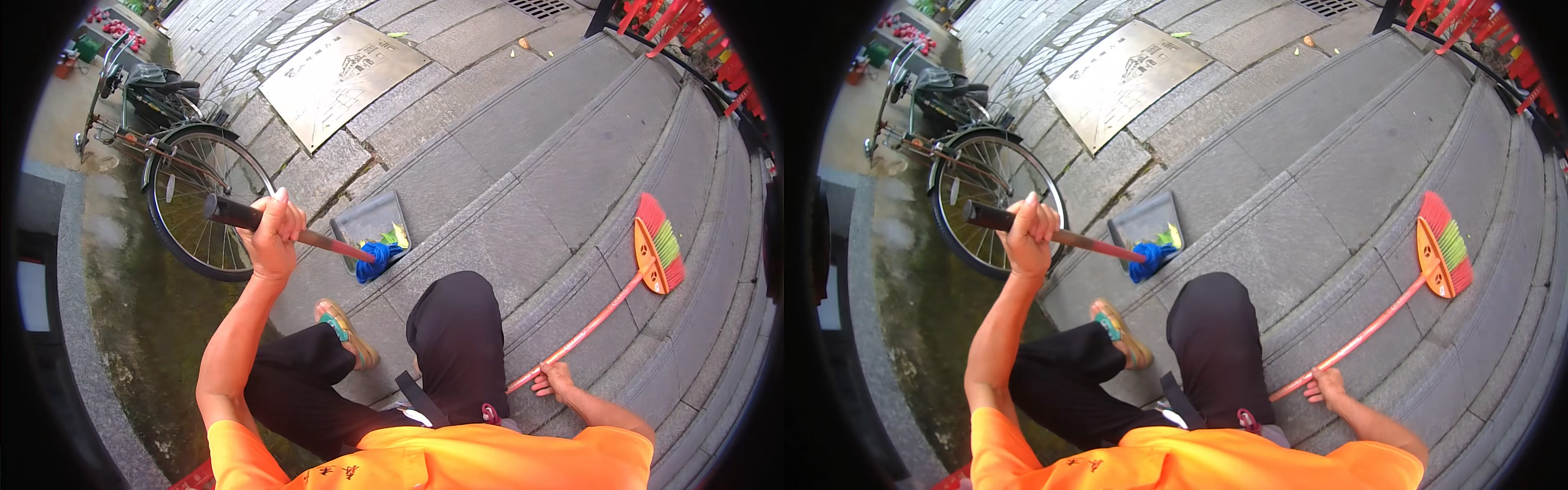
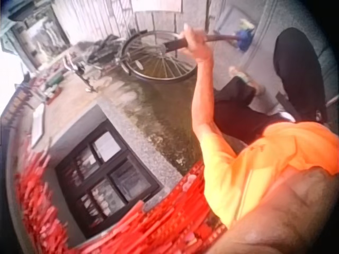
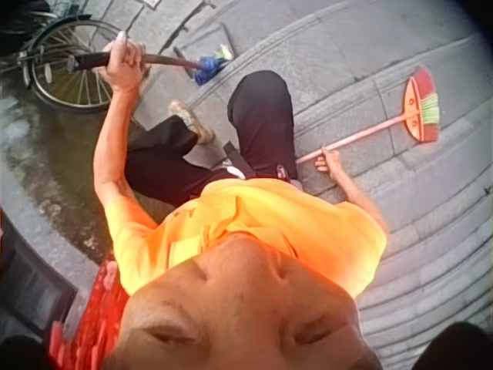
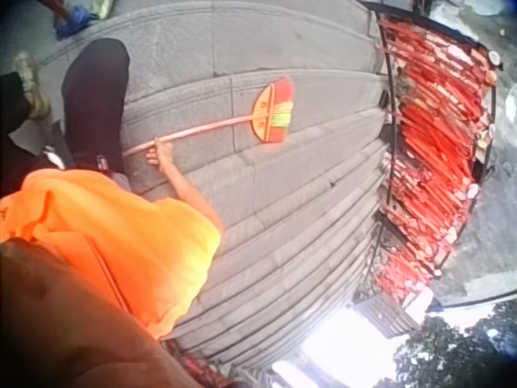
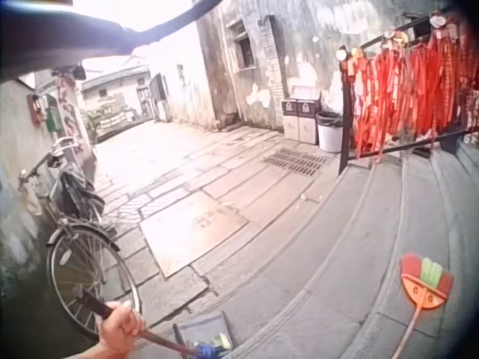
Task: The person sweeps debris from a stone-paved street using a broom and dustpan. They collect leaves and small trash, emptying the dustpan into a bin at 00:23. The person also picks up a small pink wrapper from a chair at 01:02 and continues sweeping along the path.
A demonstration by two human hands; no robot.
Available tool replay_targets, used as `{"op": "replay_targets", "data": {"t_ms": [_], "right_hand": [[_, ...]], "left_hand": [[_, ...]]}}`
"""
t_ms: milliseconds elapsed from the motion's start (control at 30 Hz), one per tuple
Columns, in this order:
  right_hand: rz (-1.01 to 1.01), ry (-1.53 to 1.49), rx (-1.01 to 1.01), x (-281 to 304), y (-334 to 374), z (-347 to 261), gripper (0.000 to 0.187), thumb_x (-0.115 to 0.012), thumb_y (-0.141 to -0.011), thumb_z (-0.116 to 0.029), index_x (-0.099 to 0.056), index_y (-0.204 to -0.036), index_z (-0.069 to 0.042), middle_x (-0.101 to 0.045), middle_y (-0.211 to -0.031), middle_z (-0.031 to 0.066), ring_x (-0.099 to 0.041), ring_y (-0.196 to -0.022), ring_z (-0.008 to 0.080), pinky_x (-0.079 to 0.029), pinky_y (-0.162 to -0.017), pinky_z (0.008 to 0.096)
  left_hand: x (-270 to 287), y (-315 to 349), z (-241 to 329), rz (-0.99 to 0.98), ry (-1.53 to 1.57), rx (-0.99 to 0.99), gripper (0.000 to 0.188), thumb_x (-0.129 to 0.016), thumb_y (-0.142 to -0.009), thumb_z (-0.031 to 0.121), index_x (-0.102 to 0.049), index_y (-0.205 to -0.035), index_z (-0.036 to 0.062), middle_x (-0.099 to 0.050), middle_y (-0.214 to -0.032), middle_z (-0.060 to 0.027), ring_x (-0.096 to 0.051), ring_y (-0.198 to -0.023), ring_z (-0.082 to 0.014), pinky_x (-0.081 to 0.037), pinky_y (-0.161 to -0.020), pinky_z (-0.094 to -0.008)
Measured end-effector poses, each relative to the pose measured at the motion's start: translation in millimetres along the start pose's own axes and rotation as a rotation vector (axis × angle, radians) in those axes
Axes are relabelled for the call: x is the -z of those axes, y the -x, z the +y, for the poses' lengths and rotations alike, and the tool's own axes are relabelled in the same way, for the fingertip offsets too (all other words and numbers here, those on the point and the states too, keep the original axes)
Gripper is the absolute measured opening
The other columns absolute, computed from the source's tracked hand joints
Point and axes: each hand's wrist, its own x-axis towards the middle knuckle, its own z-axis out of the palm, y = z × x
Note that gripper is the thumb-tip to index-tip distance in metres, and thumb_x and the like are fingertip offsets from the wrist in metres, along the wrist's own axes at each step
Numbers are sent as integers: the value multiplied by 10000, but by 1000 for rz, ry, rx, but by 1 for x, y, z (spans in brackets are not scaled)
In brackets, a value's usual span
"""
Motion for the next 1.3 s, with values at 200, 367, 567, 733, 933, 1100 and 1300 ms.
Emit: {"op": "replay_targets", "data": {"t_ms": [200, 367, 567, 733, 933, 1100, 1300], "right_hand": [[12, 62, 28, -3, -13, -13, 353, -438, -923, -301, -497, -926, 47, -556, -738, 162, -624, -560, 283, -537, -427, 357], [-82, -109, -142, -11, -14, -21, 357, -381, -938, -298, -452, -936, 52, -541, -777, 203, -626, -602, 352, -553, -480, 431], [-47, -193, -227, -27, -4, -28, 383, -333, -951, -281, -465, -909, 77, -549, -781, 213, -629, -643, 357, -563, -513, 414], [20, -285, -334, -27, -10, -21, 260, -407, -936, -152, -458, -914, 102, -582, -846, 257, -634, -733, 354, -570, -604, 436], [48, -270, -210, -33, -13, -10, 290, -452, -910, -152, -535, -854, 120, -608, -772, 214, -643, -673, 301, -572, -544, 396], [179, -222, -199, -35, -14, -10, 312, -500, -882, -159, -577, -764, 120, -615, -686, 199, -640, -582, 269, -560, -478, 366], [329, -132, -276, -35, 4, -44, 313, -544, -857, -183, -575, -776, 118, -610, -679, 223, -641, -549, 291, -546, -436, 367]], "left_hand": [[-38, -49, 7, -129, -30, -7, 424, -424, -883, 136, -285, -483, 127, -278, -410, 8, -291, -372, -122, -316, -467, -287], [-71, -67, -12, -263, -23, -37, 417, -460, -875, 143, -317, -485, 111, -299, -415, 7, -306, -383, -118, -331, -489, -291], [-99, -101, -45, -420, -3, -96, 388, -441, -868, 116, -327, -497, 99, -328, -427, 0, -311, -390, -130, -319, -477, -299], [-117, -136, -67, -508, 79, -101, 321, -412, -860, 83, -316, -554, 104, -314, -450, 13, -313, -391, -118, -290, -440, -282], [-123, -170, -74, -509, 90, -61, 340, -457, -847, 86, -314, -539, 102, -337, -432, 10, -315, -369, -110, -306, -411, -272], [-124, -190, -73, -638, 42, -16, 383, -522, -830, 103, -310, -513, 70, -397, -425, -21, -375, -356, -121, -317, -362, -263], [-112, -192, -83, -763, 0, -32, 386, -509, -850, 112, -287, -536, 81, -380, -432, -23, -360, -368, -110, -288, -367, -260]]}}
